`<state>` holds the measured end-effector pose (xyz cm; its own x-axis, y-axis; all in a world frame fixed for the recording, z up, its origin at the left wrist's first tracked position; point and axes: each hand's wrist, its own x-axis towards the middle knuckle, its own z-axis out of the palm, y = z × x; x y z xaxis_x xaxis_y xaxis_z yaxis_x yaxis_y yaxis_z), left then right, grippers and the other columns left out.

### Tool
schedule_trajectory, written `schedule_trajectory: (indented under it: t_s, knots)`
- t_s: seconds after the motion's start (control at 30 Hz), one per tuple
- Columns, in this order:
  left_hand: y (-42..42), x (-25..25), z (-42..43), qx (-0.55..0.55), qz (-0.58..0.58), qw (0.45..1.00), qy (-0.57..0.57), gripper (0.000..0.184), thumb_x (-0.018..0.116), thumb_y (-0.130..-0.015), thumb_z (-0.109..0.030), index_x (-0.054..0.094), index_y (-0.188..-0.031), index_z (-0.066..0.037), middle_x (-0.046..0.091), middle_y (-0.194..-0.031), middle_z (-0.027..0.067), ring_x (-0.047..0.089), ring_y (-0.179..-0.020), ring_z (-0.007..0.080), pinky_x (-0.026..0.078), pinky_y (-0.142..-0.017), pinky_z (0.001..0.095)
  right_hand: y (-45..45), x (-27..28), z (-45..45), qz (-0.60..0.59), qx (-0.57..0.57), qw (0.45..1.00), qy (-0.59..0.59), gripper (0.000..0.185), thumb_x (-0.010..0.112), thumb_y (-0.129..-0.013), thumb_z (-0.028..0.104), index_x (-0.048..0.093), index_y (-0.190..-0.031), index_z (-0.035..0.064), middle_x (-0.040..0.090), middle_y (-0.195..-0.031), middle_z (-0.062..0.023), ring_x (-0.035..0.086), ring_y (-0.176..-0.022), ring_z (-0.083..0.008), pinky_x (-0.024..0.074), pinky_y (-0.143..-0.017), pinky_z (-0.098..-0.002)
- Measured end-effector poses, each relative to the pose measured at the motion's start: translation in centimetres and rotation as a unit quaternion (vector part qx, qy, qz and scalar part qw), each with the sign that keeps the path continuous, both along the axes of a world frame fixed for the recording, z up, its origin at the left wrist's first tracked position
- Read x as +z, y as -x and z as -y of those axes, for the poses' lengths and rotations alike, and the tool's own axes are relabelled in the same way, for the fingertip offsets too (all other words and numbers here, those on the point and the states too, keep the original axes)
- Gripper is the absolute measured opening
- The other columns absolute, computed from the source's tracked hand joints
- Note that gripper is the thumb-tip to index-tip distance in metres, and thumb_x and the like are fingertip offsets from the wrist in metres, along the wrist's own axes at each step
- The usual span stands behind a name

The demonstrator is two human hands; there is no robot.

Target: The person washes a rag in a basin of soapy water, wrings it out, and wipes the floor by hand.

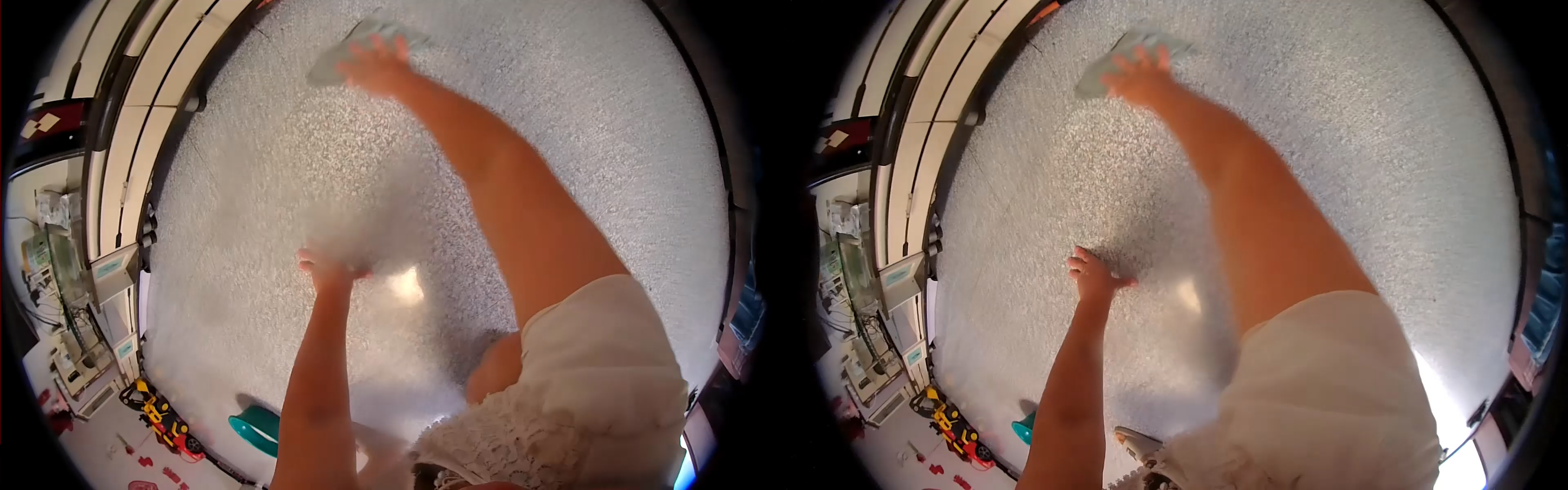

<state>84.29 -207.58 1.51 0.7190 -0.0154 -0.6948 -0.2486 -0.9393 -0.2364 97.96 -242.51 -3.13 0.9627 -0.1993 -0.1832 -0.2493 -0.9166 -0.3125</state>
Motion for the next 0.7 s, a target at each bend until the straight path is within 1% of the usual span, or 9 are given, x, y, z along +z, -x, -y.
schedule_trajectory:
  t_s: [0.03,0.13,0.27,0.4,0.5,0.53,0.63,0.67,0.7]
  knots:
    - [0.2,0.1,0.2,-0.003,-0.004,1.0,-0.003,0.165,0.101,-0.046,-0.048,-0.009,-0.155,0.009,0.008,-0.158,0.0435,0.02,-0.147,0.0558,0.035,-0.118,0.0501,0.7,-0.5,3.3,0.007,-0.031,0.999,-0.009,0.053,0.037,-0.104,0.056,0.034,-0.156,0.0448,0.01,-0.172,0.0018,0.002,-0.157,-0.0397,-0.0074,-0.118,-0.0699]
    - [-0.3,1.4,1.4,-0.007,-0.012,1.0,-0.028,0.163,0.1,-0.049,-0.05,-0.009,-0.155,0.01,0.006,-0.158,0.0443,0.021,-0.146,0.0572,0.033,-0.119,0.0507,5.4,-1.0,11.7,-0.027,-0.125,0.982,0.137,0.057,0.032,-0.105,0.059,0.025,-0.159,0.0431,0.014,-0.171,0.0022,0.01,-0.156,-0.039,0.0107,-0.115,-0.0736]
    - [-0.3,1.1,1.3,-0.011,-0.02,0.999,-0.04,0.162,0.099,-0.05,-0.052,-0.008,-0.155,0.011,0.006,-0.158,0.0447,0.02,-0.147,0.0576,0.032,-0.12,0.0509,15.8,-2.7,16.8,-0.01,-0.183,0.962,0.204,0.059,0.036,-0.104,0.06,0.026,-0.159,0.0411,0.016,-0.17,0.0007,0.016,-0.154,-0.0388,0.0172,-0.113,-0.0733]
    - [-0.4,0.9,1.5,0.049,-0.022,0.998,-0.035,0.164,0.101,-0.048,-0.044,-0.01,-0.156,0.007,0.003,-0.159,0.0427,0.014,-0.148,0.0574,0.033,-0.12,0.0514,26.6,-2.5,6.9,0.022,-0.1,0.96,0.261,0.066,0.05,-0.098,0.058,0.034,-0.158,0.0351,0.023,-0.167,-0.0045,0.017,-0.153,-0.04,0.0203,-0.11,-0.0759]
    - [-0.2,0.1,0.9,0.074,-0.014,0.997,-0.009,0.165,0.103,-0.046,-0.037,-0.012,-0.157,0.002,0.002,-0.161,0.0398,0.011,-0.149,0.0561,0.033,-0.121,0.0509,32.5,2.3,-5.5,-0.091,0.008,0.99,0.109,0.077,0.07,-0.084,0.053,0.042,-0.154,0.0347,0.021,-0.167,-0.01,0.011,-0.153,-0.0477,0.0103,-0.112,-0.0787]
    - [-0.2,0.2,1.0,0.143,-0.005,0.99,0.005,0.166,0.104,-0.045,-0.034,-0.014,-0.158,-0.001,-0.001,-0.162,0.0374,0.01,-0.15,0.0547,0.034,-0.12,0.05,34.7,2.0,-8.5,-0.065,0.043,0.996,0.044,0.081,0.075,-0.079,0.052,0.043,-0.153,0.0379,0.022,-0.167,-0.0097,0.01,-0.153,-0.0478,0.0077,-0.112,-0.0794]
    - [0.0,-1.1,-0.6,0.062,0.011,0.998,0.024,0.165,0.104,-0.046,-0.033,-0.014,-0.157,0.0,-0.004,-0.162,0.0368,0.009,-0.15,0.0544,0.036,-0.119,0.0493,34.7,1.9,-9.6,0.075,0.087,0.993,-0.004,0.061,0.073,-0.078,0.053,0.06,-0.137,0.0388,0.035,-0.161,-0.0063,0.02,-0.151,-0.0467,0.0168,-0.109,-0.0801]
    - [-0.1,-1.3,-0.5,0.004,-0.012,0.999,-0.049,0.162,0.099,-0.049,-0.052,-0.007,-0.156,0.009,0.005,-0.163,0.0356,0.018,-0.149,0.0542,0.03,-0.121,0.0514,33.3,1.2,-7.5,0.071,0.092,0.992,0.043,0.056,0.071,-0.079,0.053,0.062,-0.132,0.0381,0.038,-0.159,-0.0055,0.022,-0.149,-0.0462,0.0193,-0.108,-0.0802]
    - [0.0,-1.0,-0.4,0.024,-0.005,0.999,-0.035,0.162,0.099,-0.049,-0.05,-0.008,-0.156,0.009,0.005,-0.162,0.036,0.018,-0.148,0.0543,0.031,-0.121,0.0498,30.6,0.9,-4.1,0.066,0.099,0.989,0.088,0.051,0.07,-0.08,0.053,0.065,-0.128,0.0374,0.041,-0.156,-0.0046,0.025,-0.148,-0.0456,0.0219,-0.107,-0.0803]
